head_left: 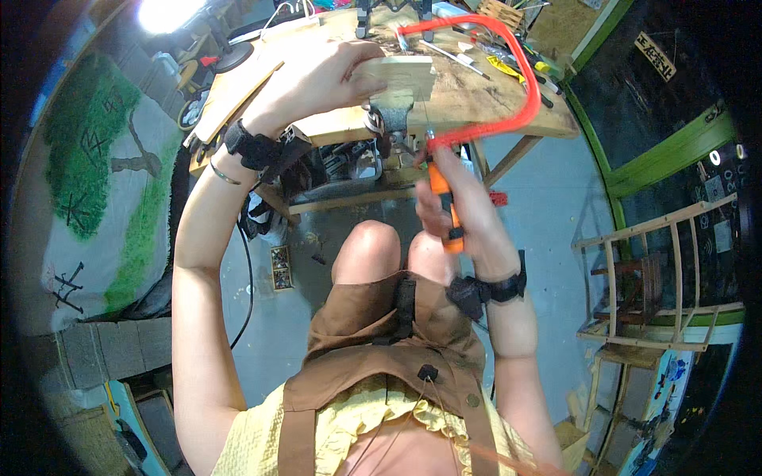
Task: The person saws a piece of wood clamped in a vise using a hand saw.
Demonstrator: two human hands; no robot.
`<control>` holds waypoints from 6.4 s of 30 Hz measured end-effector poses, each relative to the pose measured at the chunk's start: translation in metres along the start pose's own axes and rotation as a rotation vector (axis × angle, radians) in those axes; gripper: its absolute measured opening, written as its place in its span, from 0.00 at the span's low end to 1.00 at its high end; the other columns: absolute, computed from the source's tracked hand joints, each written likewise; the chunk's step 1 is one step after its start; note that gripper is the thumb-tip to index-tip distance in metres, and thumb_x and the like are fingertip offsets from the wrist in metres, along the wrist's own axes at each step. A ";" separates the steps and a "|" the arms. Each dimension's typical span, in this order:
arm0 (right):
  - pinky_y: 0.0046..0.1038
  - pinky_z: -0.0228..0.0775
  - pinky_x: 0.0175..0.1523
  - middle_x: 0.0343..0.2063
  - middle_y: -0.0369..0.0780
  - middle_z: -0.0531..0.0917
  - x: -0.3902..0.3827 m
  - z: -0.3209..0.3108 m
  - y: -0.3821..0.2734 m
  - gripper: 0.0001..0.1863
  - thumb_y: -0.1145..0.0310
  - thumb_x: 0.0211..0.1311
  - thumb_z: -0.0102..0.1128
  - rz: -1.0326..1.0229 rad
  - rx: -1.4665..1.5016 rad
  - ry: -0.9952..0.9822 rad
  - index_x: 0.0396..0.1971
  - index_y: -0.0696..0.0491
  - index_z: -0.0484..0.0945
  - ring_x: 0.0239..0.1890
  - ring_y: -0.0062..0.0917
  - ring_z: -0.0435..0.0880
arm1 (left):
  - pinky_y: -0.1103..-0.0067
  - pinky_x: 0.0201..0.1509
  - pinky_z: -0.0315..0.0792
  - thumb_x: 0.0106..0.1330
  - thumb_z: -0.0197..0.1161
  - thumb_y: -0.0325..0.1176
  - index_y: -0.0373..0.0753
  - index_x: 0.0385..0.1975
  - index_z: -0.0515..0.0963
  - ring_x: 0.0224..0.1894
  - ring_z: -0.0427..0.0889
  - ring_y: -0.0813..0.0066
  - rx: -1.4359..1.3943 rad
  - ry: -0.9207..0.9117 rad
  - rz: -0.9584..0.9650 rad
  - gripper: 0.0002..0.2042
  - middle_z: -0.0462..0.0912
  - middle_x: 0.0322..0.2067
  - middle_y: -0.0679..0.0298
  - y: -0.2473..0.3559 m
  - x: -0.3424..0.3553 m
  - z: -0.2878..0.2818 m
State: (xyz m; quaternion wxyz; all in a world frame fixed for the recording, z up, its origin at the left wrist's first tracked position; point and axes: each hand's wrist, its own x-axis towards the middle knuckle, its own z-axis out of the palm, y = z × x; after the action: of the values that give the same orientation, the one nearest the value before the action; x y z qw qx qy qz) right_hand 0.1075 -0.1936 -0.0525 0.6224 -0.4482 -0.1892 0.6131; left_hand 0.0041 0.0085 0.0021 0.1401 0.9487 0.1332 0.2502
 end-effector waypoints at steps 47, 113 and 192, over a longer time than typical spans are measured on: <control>0.13 0.44 0.08 0.10 0.30 0.59 0.014 0.000 -0.018 0.17 0.49 0.64 0.37 0.246 0.456 -0.164 0.38 0.46 0.67 0.06 0.10 0.53 | 0.70 0.38 0.69 0.50 0.59 0.36 0.35 0.39 0.72 0.35 0.76 0.55 -0.109 -0.051 0.056 0.17 0.77 0.32 0.53 -0.018 -0.002 0.008; 0.16 0.47 0.04 0.08 0.34 0.59 -0.017 0.005 -0.032 0.17 0.51 0.64 0.34 0.301 0.494 -0.134 0.45 0.47 0.60 0.02 0.14 0.53 | 0.77 0.26 0.69 0.50 0.54 0.28 0.42 0.49 0.68 0.30 0.72 0.70 -0.197 0.154 0.251 0.22 0.69 0.25 0.65 -0.037 -0.028 0.007; 0.10 0.46 0.09 0.12 0.28 0.60 -0.013 0.003 -0.010 0.17 0.50 0.63 0.40 0.150 0.317 -0.207 0.37 0.48 0.67 0.07 0.08 0.55 | 0.79 0.24 0.63 0.53 0.63 0.40 0.31 0.44 0.70 0.21 0.67 0.77 0.033 0.061 0.042 0.23 0.70 0.17 0.62 -0.010 -0.014 0.006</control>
State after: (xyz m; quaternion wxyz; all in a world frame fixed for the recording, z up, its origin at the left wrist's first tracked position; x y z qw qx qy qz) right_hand 0.1088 -0.2028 -0.0386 0.6149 -0.2919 -0.1194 0.7228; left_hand -0.0065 0.0120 -0.0124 0.1152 0.9453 0.1215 0.2799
